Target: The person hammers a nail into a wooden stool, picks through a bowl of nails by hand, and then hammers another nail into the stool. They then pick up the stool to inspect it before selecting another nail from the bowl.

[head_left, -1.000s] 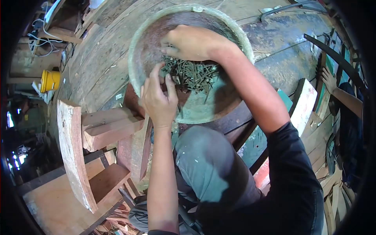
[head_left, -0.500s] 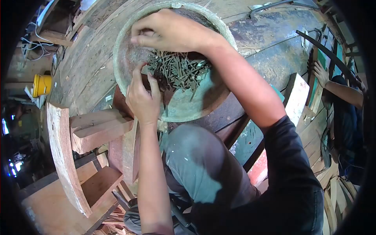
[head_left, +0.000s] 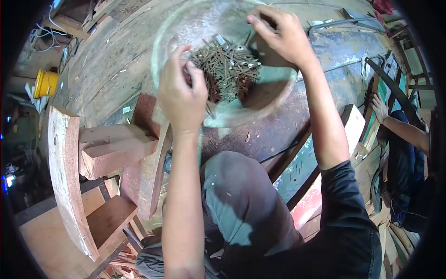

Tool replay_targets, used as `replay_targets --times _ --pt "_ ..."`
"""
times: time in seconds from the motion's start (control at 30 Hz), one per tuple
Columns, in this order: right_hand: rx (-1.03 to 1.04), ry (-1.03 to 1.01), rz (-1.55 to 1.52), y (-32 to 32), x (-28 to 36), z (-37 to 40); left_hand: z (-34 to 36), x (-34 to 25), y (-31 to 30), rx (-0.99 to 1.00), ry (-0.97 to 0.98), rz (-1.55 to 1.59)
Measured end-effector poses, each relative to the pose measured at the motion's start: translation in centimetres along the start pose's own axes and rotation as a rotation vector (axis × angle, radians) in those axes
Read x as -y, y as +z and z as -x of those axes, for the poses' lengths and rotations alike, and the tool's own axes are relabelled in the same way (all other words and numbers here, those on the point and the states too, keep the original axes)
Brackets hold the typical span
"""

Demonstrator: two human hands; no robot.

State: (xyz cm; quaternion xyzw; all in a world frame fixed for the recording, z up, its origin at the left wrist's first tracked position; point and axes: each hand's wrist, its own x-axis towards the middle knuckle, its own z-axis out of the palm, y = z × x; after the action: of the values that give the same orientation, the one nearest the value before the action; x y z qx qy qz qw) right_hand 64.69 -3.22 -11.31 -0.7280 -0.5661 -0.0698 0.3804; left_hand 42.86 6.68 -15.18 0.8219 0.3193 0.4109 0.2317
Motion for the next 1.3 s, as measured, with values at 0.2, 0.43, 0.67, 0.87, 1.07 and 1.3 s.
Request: replay_targets --times 0.2,0.43,0.67,0.87,1.07,1.3 --pt "-0.416 -0.182 0.413 2.9 -5.2 -1.5 -1.6 0.7 1.4 0.091 -0.045 -0.095" --pt "0.124 0.523 0.121 1.7 -4.8 -0.5 -1.0 0.9 1.4 0.16 0.032 -0.241" --pt "-0.115 0.318 0.074 -0.2 -3.2 3.6 2.2 -1.8 -0.7 0.145 0.114 -0.099" --pt "-0.208 0.246 0.024 -1.2 -4.3 6.8 2.8 -3.4 -6.2 0.092 -0.302 0.65" --pt "-0.264 0.264 0.05 -1.5 -3.6 9.4 -0.5 -4.1 -7.9 0.025 -0.247 0.416" --pt "-0.337 0.312 -0.01 -1.8 -4.2 11.1 -7.3 -3.9 -3.5 0.168 0.029 0.369"
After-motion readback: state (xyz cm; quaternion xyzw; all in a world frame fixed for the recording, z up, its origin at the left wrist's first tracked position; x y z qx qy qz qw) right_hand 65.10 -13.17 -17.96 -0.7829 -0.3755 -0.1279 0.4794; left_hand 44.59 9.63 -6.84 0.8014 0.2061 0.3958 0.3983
